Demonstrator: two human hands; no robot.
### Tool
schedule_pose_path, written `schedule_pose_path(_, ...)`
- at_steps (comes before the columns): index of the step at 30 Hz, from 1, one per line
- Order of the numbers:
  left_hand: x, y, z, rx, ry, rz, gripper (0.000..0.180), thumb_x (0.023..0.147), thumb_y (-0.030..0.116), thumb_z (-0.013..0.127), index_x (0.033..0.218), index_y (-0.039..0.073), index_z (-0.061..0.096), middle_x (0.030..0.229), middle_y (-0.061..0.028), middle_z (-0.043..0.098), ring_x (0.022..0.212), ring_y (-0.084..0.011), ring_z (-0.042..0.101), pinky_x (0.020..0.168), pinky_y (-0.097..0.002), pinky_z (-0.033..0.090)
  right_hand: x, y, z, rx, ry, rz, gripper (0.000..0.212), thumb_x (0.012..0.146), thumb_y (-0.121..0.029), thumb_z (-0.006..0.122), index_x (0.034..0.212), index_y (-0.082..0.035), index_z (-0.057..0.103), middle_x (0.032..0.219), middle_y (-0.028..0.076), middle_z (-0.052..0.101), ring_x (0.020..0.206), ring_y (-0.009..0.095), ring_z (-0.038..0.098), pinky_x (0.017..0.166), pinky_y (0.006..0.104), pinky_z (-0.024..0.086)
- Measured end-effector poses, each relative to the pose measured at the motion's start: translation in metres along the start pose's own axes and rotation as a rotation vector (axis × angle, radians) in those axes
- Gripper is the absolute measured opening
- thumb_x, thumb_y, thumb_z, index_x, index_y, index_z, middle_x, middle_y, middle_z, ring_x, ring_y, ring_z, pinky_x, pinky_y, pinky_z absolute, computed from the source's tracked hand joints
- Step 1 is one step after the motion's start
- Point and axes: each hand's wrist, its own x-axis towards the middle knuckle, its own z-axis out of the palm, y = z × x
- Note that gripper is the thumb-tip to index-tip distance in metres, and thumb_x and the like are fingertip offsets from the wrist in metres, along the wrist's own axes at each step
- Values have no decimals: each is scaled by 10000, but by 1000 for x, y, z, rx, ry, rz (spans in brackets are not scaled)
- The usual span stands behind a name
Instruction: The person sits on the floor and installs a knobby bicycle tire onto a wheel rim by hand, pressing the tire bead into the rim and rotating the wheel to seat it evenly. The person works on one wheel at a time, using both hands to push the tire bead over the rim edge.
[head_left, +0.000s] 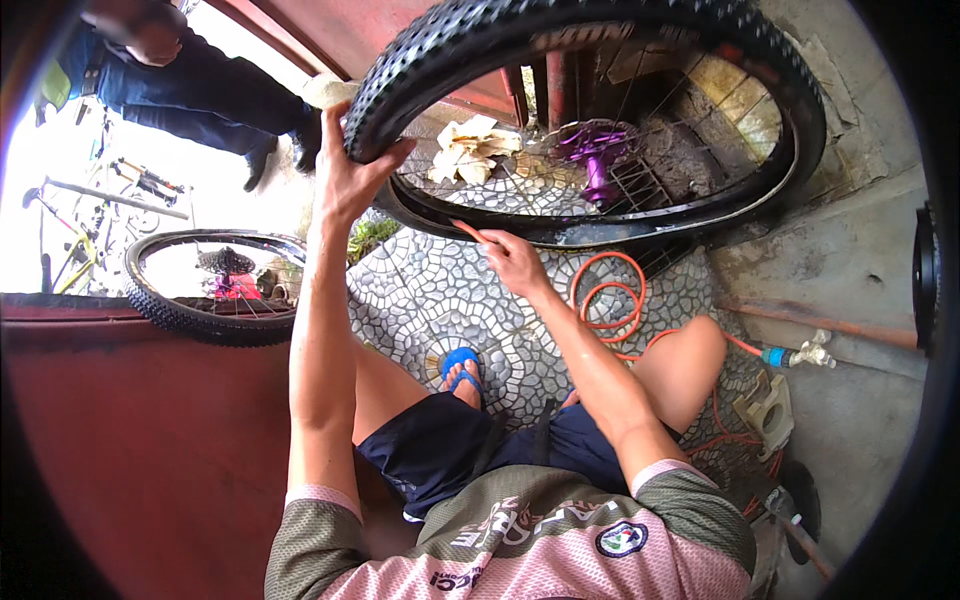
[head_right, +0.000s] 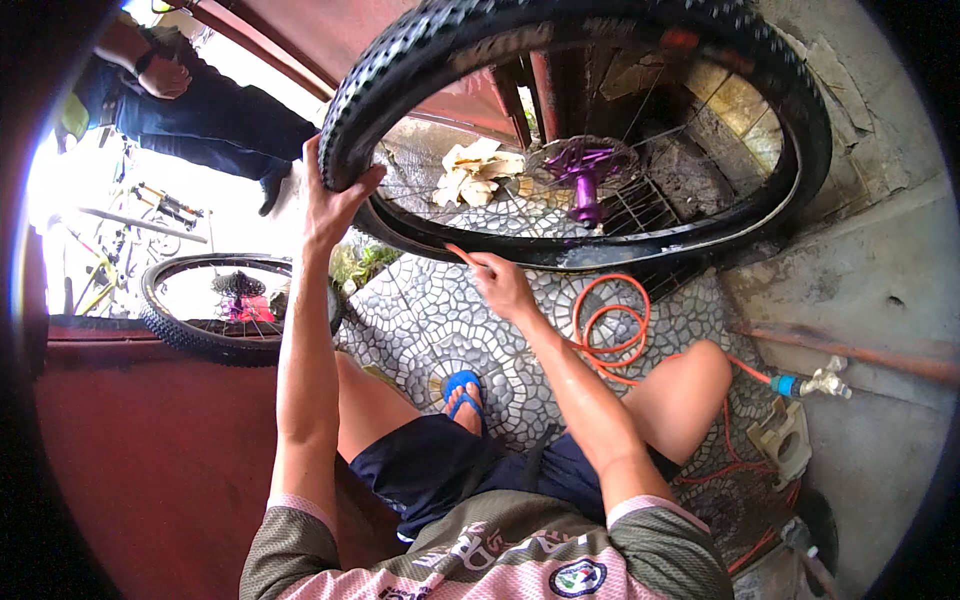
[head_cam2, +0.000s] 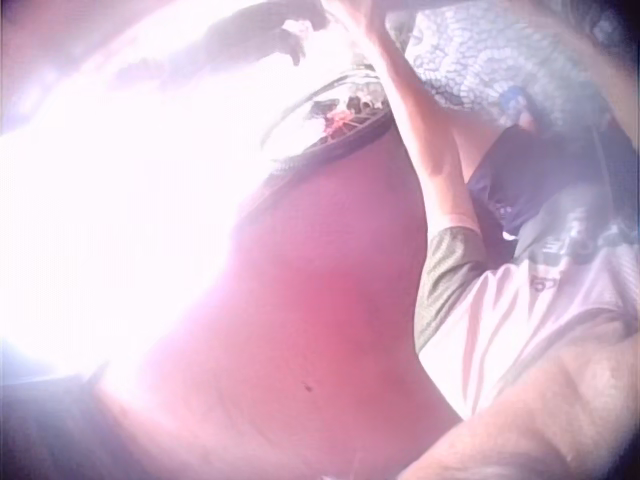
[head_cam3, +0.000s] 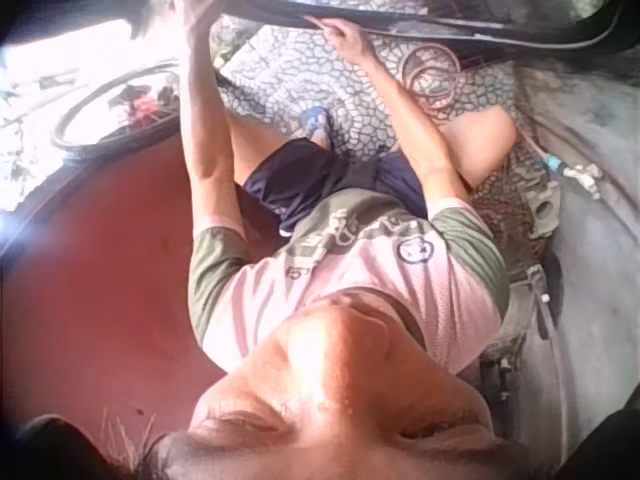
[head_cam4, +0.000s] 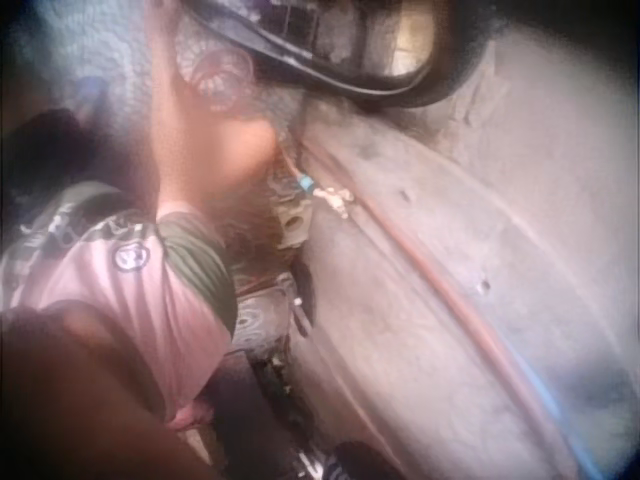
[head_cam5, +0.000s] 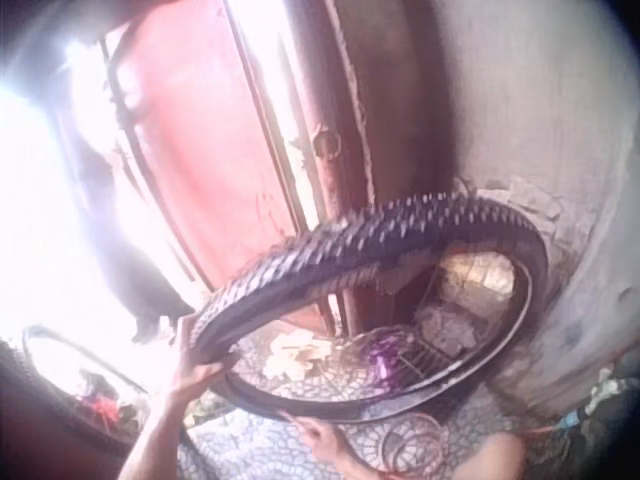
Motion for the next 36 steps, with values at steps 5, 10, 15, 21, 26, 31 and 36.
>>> schedule_pose_path(5,8,44,-10,208,-104,-54,820,723,298,823,1370,24,400,1010,-233,720,900,-356,724,855,-440,566,35,-56,88,36,127,-73,235,1010,-228,622,1150,-62,712,823,170,732,692,280,710,645,414,545)
schedule_pose_path(10,22,55,-6,261,-280,-48,700,760,276,715,1290,-26,372,928,-286,670,894,-451,679,865,-494,531,40,90,62,-223,395,443,152,981,-205,650,1017,-66,699,861,204,741,779,342,735,697,448,570)
schedule_pose_path(15,30,40,-7,273,-368,30,687,742,274,720,1198,-97,364,929,-316,646,921,-480,664,869,-525,507,71,72,97,-134,404,43,202,993,-249,657,990,-48,674,765,121,712,675,228,683,625,399,524)
schedule_pose_path(21,41,42,-10,353,-389,10,708,742,319,717,1212,-95,388,986,-331,629,964,-495,645,893,-526,497,56,60,109,45,335,139,271,1018,-307,689,1067,-41,698,766,54,712,653,138,661,593,329,510)
schedule_pose_path(26,39,37,-11,404,-436,-13,685,745,335,706,1224,-92,466,1042,-285,544,973,-497,616,910,-541,483,67,38,109,-9,261,173,269,1004,-284,698,1119,-41,712,793,50,734,707,139,706,612,317,537)
schedule_pose_path(31,36,41,-16,394,-437,-66,625,757,324,686,1206,-81,531,1105,-275,488,1030,-495,606,924,-536,478,67,-39,127,-54,342,-31,186,1007,-237,622,1103,-100,704,812,193,727,760,404,732,671,493,580)
schedule_pose_path(36,33,38,-13,422,-487,-62,657,751,320,685,1245,-67,493,1088,-283,525,1023,-482,616,929,-527,487,62,-2,103,-337,281,149,175,1004,-219,597,1029,-67,680,854,218,737,821,453,718,712,550,573)
